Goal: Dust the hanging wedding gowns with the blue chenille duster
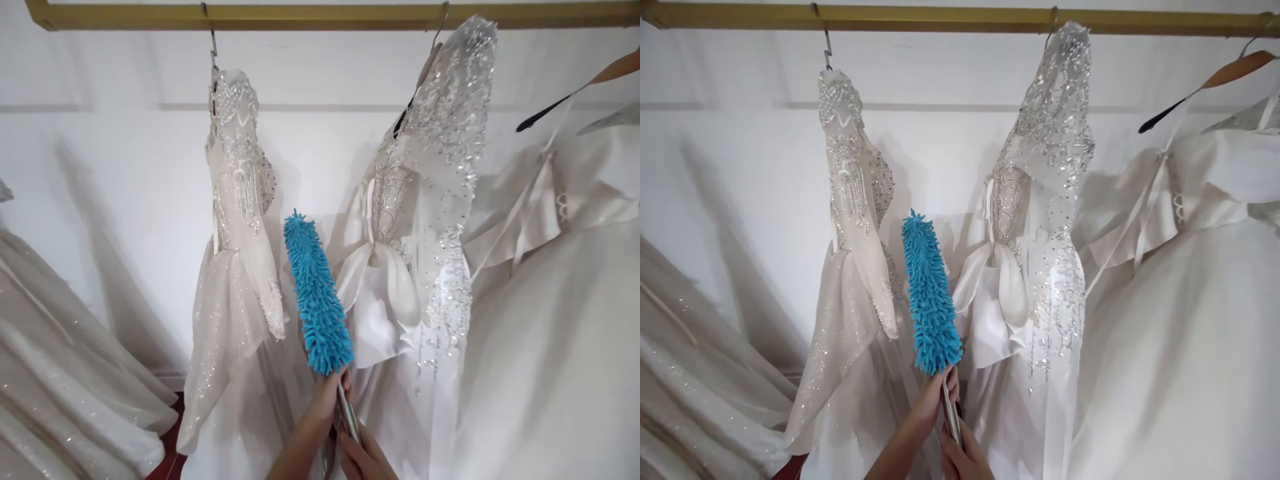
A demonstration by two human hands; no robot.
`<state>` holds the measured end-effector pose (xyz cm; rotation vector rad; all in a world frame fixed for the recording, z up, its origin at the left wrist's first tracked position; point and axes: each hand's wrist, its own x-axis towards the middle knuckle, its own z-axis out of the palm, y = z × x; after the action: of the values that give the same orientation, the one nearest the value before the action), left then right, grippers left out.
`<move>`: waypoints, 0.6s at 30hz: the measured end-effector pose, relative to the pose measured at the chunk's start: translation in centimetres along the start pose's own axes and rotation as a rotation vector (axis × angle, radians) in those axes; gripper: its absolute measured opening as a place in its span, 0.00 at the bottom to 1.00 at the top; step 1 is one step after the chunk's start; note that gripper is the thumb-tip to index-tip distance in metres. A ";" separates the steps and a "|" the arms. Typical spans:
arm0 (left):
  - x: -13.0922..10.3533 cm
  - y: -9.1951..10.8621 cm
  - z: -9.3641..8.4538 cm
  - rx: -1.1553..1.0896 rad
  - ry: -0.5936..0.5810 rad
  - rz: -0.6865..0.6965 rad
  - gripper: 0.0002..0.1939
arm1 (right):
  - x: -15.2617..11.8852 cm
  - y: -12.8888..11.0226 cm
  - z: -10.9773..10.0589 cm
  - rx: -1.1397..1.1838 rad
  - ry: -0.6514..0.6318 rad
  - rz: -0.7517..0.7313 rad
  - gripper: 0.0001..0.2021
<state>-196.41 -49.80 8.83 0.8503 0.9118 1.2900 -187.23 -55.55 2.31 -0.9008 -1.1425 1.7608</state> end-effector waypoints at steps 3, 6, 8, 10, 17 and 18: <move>1.3 -0.2 -1.7 -0.076 0.074 -0.009 0.27 | 1.6 -0.5 0.9 0.025 -0.069 0.033 0.29; 2.1 -0.6 -3.5 -0.132 0.123 -0.023 0.26 | 2.9 0.0 1.4 0.087 -0.129 0.089 0.27; 2.6 -1.1 -4.6 -0.144 0.130 -0.048 0.25 | 3.6 0.7 1.5 0.137 -0.153 0.132 0.26; 3.0 -1.8 -5.7 -0.142 0.127 -0.091 0.25 | 4.3 1.6 1.5 0.178 -0.160 0.166 0.26; 4.3 -5.5 -8.3 -0.171 0.145 -0.191 0.27 | 5.5 4.8 1.0 0.226 -0.130 0.246 0.28; 4.4 -6.2 -8.5 -0.182 0.159 -0.213 0.27 | 5.5 5.1 0.8 0.223 -0.121 0.257 0.28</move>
<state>-201.43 -45.83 -0.62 0.4998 0.9659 1.2447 -191.48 -52.05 -2.88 -0.8429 -0.9119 2.1300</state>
